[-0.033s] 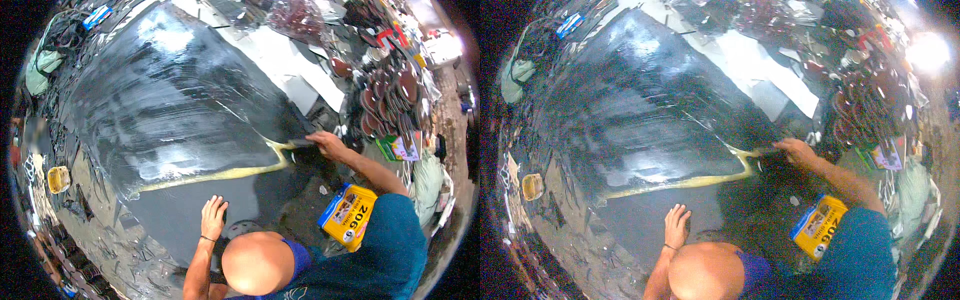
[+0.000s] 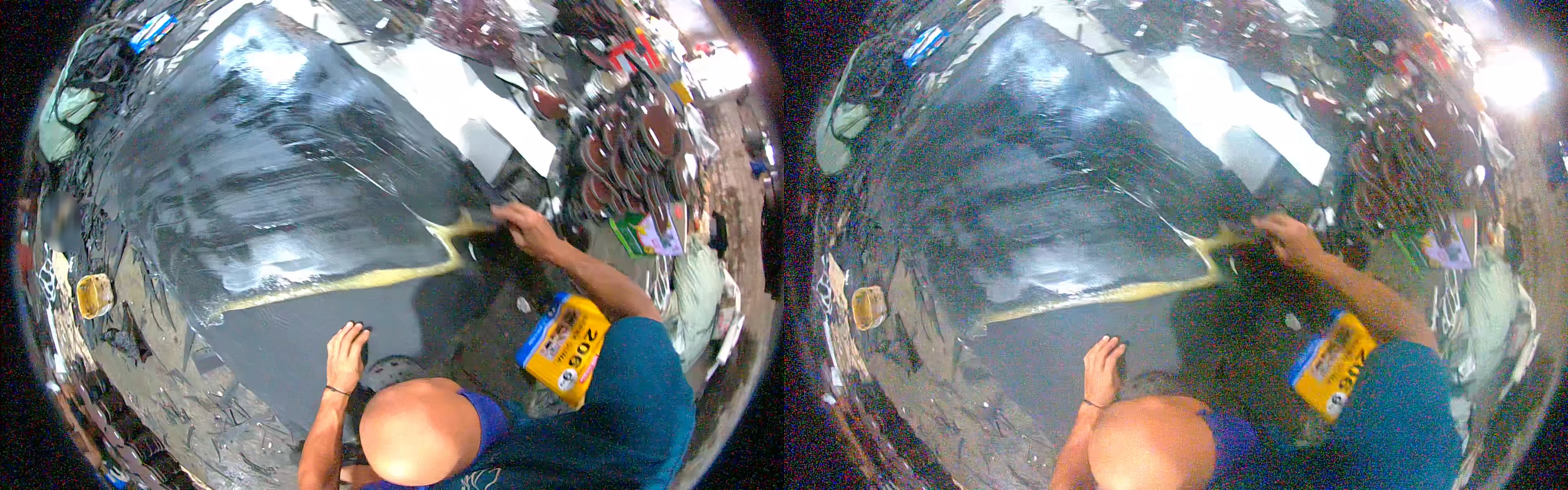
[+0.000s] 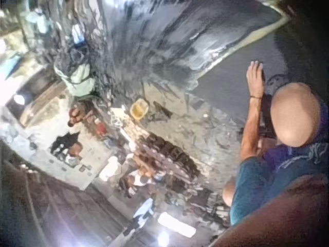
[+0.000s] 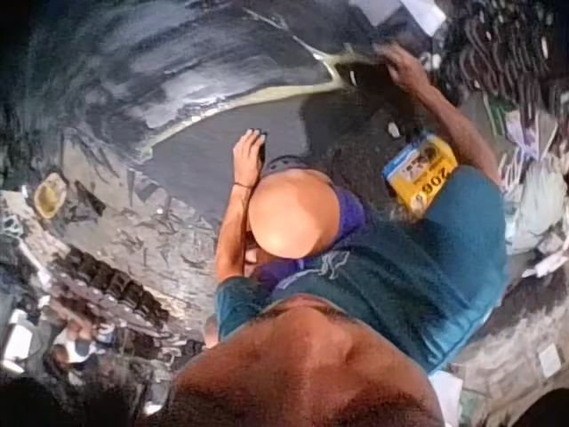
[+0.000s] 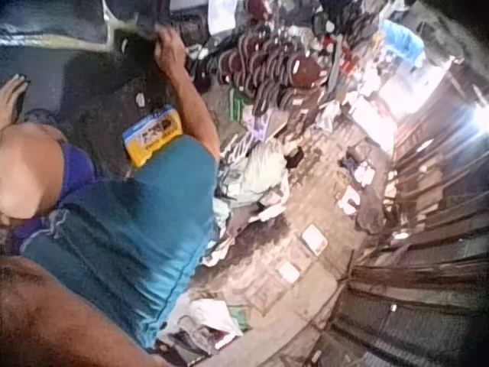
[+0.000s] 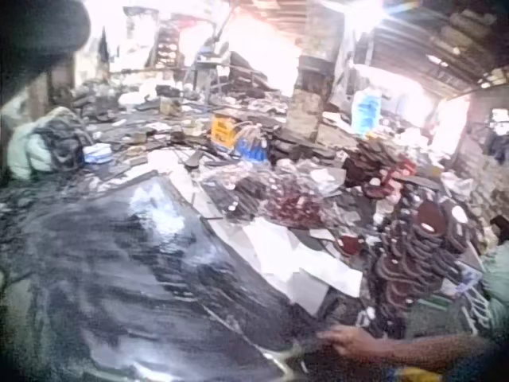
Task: The person applies a yellowish liquid to a black rubber sandal using a brush, then pours more liquid from a yellow can into a container. The person then applies the liquid to a large black rubber sheet using the brush.
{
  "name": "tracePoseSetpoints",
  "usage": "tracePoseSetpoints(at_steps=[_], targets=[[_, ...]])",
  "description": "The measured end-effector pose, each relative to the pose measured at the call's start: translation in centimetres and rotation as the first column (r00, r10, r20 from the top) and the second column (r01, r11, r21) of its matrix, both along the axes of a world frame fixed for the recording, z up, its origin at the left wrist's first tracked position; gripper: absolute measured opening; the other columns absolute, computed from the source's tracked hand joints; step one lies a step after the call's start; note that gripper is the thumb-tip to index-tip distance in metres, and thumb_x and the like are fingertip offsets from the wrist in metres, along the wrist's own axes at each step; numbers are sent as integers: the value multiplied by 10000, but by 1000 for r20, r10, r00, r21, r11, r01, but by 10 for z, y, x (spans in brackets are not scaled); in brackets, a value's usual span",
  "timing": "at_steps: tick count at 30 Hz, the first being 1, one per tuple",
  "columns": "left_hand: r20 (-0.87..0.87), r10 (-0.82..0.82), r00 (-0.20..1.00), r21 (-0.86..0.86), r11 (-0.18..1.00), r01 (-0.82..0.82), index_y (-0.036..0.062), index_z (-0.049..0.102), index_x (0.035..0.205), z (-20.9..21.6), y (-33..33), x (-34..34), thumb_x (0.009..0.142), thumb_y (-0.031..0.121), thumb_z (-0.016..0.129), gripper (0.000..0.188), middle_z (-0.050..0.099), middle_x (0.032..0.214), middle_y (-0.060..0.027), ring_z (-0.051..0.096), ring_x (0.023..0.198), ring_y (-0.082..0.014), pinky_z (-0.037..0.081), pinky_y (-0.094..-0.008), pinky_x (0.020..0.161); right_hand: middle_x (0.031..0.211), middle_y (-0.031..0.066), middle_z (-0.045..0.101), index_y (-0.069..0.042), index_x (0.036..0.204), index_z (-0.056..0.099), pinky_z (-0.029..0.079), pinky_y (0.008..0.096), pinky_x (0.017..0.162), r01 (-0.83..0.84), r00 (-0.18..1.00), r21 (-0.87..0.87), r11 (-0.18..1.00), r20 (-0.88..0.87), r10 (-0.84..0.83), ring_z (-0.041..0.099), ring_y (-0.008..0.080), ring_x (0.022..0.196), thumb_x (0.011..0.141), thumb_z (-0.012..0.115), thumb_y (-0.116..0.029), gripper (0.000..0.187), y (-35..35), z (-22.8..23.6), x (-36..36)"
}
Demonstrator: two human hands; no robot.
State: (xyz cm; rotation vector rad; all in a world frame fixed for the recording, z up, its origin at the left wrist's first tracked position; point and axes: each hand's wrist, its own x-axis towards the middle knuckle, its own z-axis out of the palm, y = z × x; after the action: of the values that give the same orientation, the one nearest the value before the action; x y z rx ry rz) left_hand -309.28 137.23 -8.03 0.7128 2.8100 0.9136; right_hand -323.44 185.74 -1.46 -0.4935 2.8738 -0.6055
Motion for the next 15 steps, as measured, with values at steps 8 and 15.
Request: tracePoseSetpoints(at_steps=[8, 15], targets=[[221, 766, 604, 69, 605, -793, 62, 603, 1106, 49, -32, 12, 1022, 257, 489, 241, 661, 747, -135, 671, 644, -234, 519, -363, 608, 1010, 177, 627, -104, 1228, 588, 524, 436, 805, -37, 971, -172, 984, 226, 76, 622, 360, 958, 818, 647, -90, 415, -57, 11, 134], [-108, 947, 302, -283, 262, -922, -65, 575, 1100, -5, -128, 93, 977, 350, 516, 436, 602, 1101, -266, 547, 1028, -400, 422, -474, 916, 1066, 202, 669, 94, 1132, 609, 473, 416, 846, 921, 183, -387, -30, 501, -846, 627, 310, 949, 914, 574, -433, 572, -32, -104, 148]])
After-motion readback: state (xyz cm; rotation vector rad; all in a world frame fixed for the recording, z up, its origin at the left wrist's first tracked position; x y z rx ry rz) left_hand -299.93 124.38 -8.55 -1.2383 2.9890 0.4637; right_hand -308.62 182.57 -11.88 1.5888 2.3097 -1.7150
